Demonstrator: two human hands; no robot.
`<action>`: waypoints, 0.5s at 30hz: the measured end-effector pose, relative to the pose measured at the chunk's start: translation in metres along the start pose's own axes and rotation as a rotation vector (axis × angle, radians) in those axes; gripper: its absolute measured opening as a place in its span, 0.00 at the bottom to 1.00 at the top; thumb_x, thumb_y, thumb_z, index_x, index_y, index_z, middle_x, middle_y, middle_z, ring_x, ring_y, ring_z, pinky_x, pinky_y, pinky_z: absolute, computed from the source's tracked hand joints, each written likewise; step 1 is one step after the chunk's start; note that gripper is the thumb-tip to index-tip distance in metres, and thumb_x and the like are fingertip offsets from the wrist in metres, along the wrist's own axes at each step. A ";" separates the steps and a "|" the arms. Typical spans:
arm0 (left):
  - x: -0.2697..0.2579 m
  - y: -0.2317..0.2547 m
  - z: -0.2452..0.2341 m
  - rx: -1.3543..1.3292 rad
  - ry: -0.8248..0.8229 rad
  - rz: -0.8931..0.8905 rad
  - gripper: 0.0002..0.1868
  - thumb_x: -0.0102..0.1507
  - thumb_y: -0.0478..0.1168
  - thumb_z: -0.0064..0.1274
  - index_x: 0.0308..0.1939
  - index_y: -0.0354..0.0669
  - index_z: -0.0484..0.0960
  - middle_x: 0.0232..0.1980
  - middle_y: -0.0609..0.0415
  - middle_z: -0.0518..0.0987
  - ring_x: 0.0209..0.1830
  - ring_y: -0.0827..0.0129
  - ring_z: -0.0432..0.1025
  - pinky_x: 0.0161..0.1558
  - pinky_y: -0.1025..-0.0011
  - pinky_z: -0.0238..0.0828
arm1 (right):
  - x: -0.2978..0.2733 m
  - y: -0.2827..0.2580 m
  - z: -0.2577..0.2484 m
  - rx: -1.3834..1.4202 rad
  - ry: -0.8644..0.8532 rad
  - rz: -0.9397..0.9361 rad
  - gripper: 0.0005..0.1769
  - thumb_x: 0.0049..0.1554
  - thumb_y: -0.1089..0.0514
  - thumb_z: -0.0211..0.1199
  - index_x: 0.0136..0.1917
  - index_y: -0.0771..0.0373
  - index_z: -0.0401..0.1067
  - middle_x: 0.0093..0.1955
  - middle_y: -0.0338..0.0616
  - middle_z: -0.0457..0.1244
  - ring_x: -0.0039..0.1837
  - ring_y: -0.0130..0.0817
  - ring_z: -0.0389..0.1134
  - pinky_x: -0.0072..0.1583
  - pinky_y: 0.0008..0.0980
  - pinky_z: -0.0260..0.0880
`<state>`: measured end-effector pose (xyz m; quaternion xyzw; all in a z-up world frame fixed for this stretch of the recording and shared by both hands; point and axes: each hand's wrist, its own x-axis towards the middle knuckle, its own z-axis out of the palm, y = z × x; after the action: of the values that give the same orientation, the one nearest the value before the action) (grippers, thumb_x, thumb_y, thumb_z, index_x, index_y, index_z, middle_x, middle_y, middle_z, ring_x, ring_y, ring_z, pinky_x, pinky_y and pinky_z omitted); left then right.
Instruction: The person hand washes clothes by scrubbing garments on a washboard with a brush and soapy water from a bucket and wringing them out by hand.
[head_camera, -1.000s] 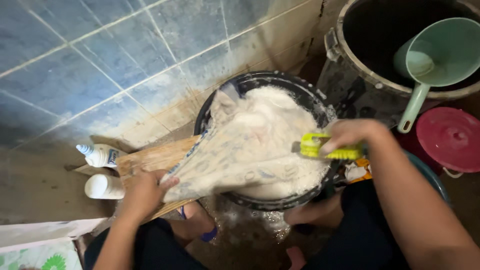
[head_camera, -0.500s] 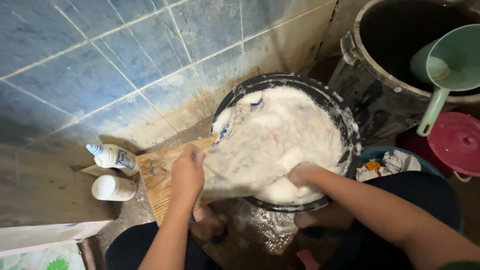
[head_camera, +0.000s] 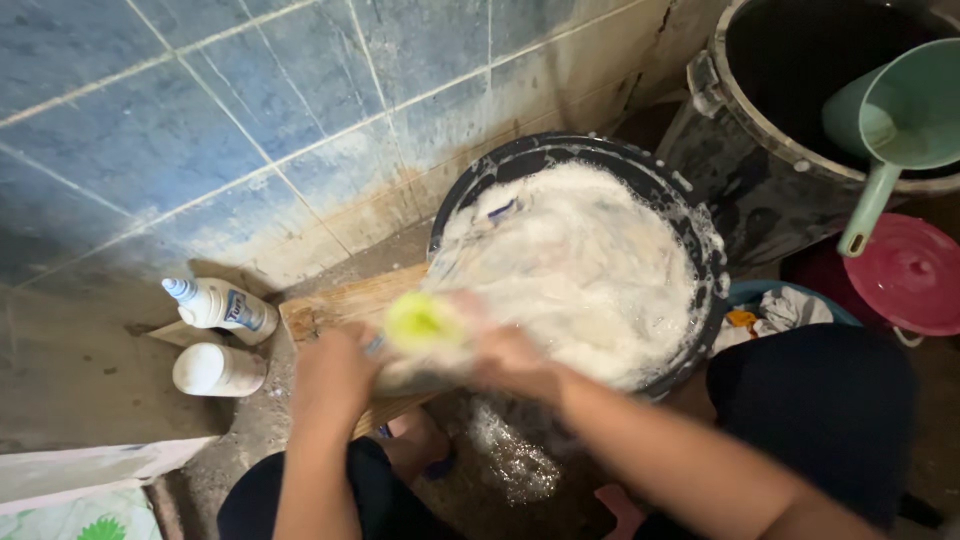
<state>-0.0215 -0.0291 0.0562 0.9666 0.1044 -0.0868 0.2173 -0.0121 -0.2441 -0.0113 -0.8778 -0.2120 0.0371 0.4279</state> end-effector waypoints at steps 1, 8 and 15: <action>-0.002 -0.006 -0.004 0.000 0.002 0.000 0.22 0.52 0.53 0.68 0.45 0.47 0.86 0.44 0.37 0.83 0.48 0.42 0.78 0.49 0.51 0.72 | -0.006 0.001 0.024 -0.071 0.099 -0.146 0.37 0.55 0.41 0.71 0.73 0.50 0.65 0.64 0.49 0.66 0.61 0.44 0.71 0.59 0.41 0.75; 0.000 -0.035 -0.004 0.065 0.028 0.021 0.22 0.53 0.56 0.67 0.39 0.42 0.84 0.39 0.36 0.83 0.44 0.42 0.78 0.47 0.51 0.73 | 0.023 0.171 -0.056 -0.331 -0.012 0.760 0.43 0.59 0.36 0.61 0.82 0.45 0.52 0.64 0.52 0.64 0.35 0.35 0.66 0.46 0.36 0.69; 0.000 -0.027 -0.004 -0.003 0.040 -0.017 0.24 0.51 0.56 0.68 0.39 0.42 0.84 0.38 0.36 0.83 0.43 0.41 0.78 0.44 0.49 0.72 | 0.018 0.073 0.011 0.040 0.174 0.212 0.51 0.49 0.41 0.76 0.77 0.54 0.54 0.72 0.54 0.60 0.70 0.50 0.63 0.69 0.45 0.63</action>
<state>-0.0279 -0.0036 0.0487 0.9669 0.1170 -0.0691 0.2159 0.0262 -0.2688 -0.0721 -0.8865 -0.0795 0.0099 0.4557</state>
